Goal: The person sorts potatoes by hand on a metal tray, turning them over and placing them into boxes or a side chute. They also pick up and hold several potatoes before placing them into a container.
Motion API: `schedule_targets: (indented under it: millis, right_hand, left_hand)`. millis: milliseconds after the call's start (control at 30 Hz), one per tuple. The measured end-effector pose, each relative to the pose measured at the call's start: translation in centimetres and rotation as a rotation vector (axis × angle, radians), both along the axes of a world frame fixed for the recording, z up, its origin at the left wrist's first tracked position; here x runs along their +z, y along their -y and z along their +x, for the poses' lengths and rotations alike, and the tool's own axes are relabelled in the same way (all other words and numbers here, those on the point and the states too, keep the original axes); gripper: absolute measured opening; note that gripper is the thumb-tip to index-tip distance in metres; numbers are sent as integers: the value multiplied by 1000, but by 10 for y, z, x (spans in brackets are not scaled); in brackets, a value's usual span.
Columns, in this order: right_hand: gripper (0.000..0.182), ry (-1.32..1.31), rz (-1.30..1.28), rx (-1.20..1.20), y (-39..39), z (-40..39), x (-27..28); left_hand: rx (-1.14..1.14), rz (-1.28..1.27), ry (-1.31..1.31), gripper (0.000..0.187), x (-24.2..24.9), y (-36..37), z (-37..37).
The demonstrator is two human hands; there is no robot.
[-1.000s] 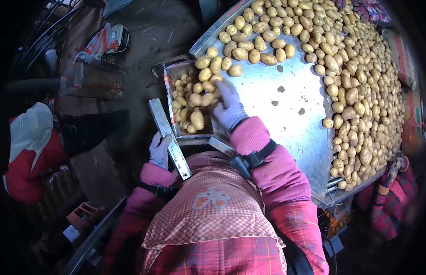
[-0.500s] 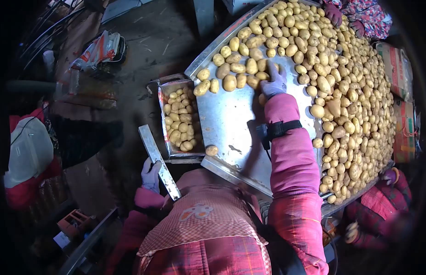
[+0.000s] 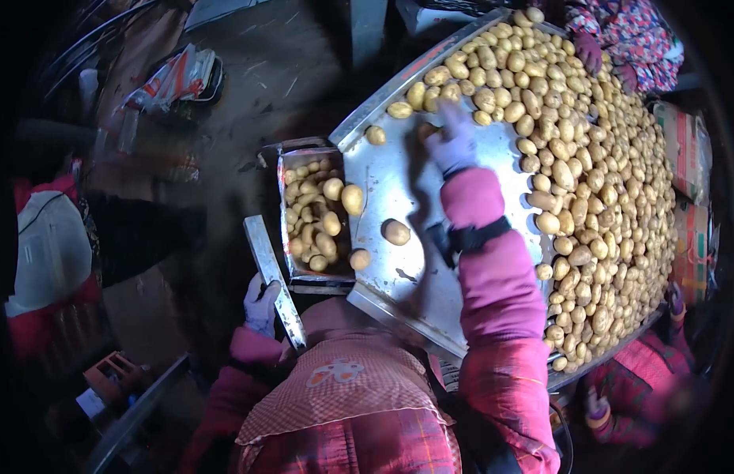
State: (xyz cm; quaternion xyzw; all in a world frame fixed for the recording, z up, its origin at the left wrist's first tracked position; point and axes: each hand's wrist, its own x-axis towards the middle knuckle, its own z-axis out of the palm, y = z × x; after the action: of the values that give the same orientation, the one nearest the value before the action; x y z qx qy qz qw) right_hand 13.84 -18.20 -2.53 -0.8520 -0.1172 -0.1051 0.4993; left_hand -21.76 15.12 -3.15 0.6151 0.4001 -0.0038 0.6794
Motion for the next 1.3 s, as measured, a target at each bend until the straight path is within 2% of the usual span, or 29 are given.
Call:
schedule_targets:
  millis: [67, 133, 167, 200, 267, 300, 400, 467, 533, 600, 667, 733, 767, 800, 867, 900, 933, 1000, 1033, 1067, 1133, 1200, 1233, 1267, 1300]
  right_hand:
    - [64, -47, -344, -145, 10, 34, 11]
    - [64, 47, -486, -115, -3, 42, -14]
    - [66, -28, -748, -152, -21, 34, -5]
    - [66, -40, -744, -132, -36, 33, 1]
    - [70, -154, -911, -186, -53, 34, 5]
    - [75, -200, -791, -131, -49, 39, 2]
    - [76, -236, -717, -59, -50, 35, 6]
    - [71, -157, -609, 14, -53, 22, 3]
    - [65, -214, -503, 159, -65, -2, 8]
    - [61, -149, -521, 254, -87, -32, 11]
    - [57, -130, -474, 248, -114, -69, 27]
    - [58, -197, -151, 475, -123, -97, 33]
    - [60, -59, -93, 479, -120, -106, 35]
    - [60, -54, -97, 472, -109, -109, 38]
    - [63, -66, 23, 229, -70, -108, 41]
    - [64, -97, -164, 99, -54, -104, 33]
    - [65, -118, -134, 115, -39, -105, 9]
    - [64, -230, -52, 236, -60, -131, 15]
    - [61, -300, 79, 303, -74, -150, 17]
    - [58, -419, 47, 387, -87, -167, 40]
    - [53, -183, 6, 408, -99, -185, 35]
    - [52, -329, 310, 281, -80, -192, 33]
    - [52, -546, 535, 218, -66, -195, 67]
    - [52, -466, 288, 151, -36, -193, 50]
    - [51, -480, 564, 47, -13, -201, 12]
  left_hand:
    - [-79, 81, 55, 39, -16, -5, -7]
    - [-106, 79, 67, 39, 1, 1, 0]
    - [-70, 53, 43, 39, -1, 2, 0]
    - [-83, 18, 25, 39, -4, -1, -1]
    - [-99, 27, 12, 39, -9, -3, -3]
    - [-96, 28, 1, 39, -10, -4, -3]
    - [-135, 79, -25, 40, -9, -5, -1]
    - [-80, 26, -31, 40, -1, -1, 3]
    - [-53, -15, 40, 40, -5, 0, 5]
    - [-55, -80, -38, 40, 4, 0, 9]
    - [-92, -50, -19, 39, 0, -3, 7]
    - [-91, -77, -6, 37, 1, -3, 10]
    - [-98, -62, -20, 37, 6, -3, 12]
    - [-105, -64, -15, 37, 4, -4, 12]
    - [-96, -29, 19, 35, -5, -5, 9]
    - [-103, -35, 28, 35, -6, -6, 10]
    - [-94, -63, 19, 34, -7, -8, 10]
    - [-95, -89, 18, 32, -6, -6, 17]
    - [-74, -75, 31, 31, -2, -4, 22]
    - [-56, -59, 41, 29, 2, -5, 25]
    - [-94, -74, 61, 32, 10, -9, 36]
    - [-160, 27, 147, 30, 27, -4, 51]
    - [-175, -38, 168, 33, 46, 3, 61]
    - [-197, -36, 183, 33, 62, 12, 74]
    - [-220, -126, 203, 33, 75, 22, 87]
